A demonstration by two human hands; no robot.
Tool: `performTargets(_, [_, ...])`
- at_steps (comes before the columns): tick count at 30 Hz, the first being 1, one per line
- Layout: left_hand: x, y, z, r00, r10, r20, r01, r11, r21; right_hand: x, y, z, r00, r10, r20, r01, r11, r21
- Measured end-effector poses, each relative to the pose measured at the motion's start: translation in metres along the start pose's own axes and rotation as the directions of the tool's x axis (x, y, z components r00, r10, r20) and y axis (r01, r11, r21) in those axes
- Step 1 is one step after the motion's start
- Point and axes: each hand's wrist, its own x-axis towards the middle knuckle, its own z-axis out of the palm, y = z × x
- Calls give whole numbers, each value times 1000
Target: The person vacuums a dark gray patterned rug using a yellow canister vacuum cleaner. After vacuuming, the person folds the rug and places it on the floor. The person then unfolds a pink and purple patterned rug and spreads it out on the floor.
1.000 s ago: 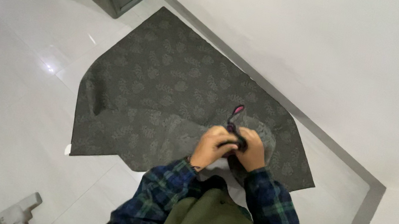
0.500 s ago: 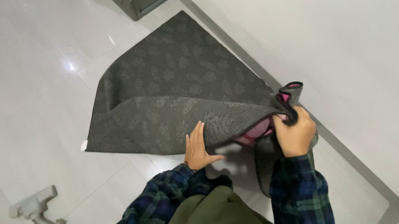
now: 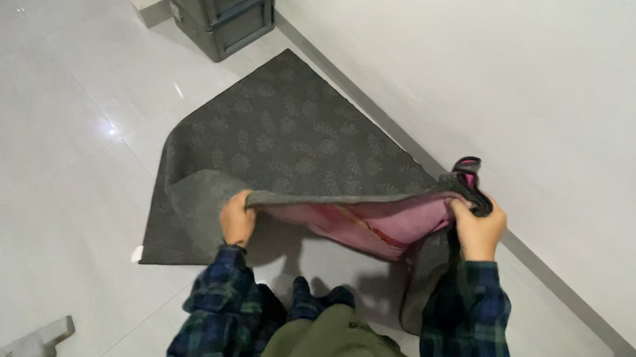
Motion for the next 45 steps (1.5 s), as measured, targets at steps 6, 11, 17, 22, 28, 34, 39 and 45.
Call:
performTargets(6, [28,131,-81,765,231,601,-110,966,-232,0,21,11,999,32,19,-28,987,-160])
performTargets(11, [37,224,-81,739,498,454,-372,863,-343,-28,18,54,957,-94,274,123,988,-90])
performTargets(17, [60,260,-74,789,450,418,-308,879,-365,-55,-43,52,700,-380,604,177,912,369])
performTargets(22, [65,266,-66,768,407,494,-200,886,-418,-75,-60,63,863,-235,447,279,960,-35])
performTargets(28, [46,254,-66,884,291,367,-119,897,-425,-67,-41,62,967,54,247,-16,988,-154])
performTargets(34, [-15,134,-12,997,52,64,-51,999,-19,-45,-26,59,976,-144,165,177,962,-209])
performTargets(39, [-55,60,20,935,-103,340,125,991,-42,-35,-27,64,990,-62,128,98,950,-297])
performTargets(45, [-82,159,32,984,87,157,-25,933,-358,-41,-49,84,975,-137,172,196,898,-393])
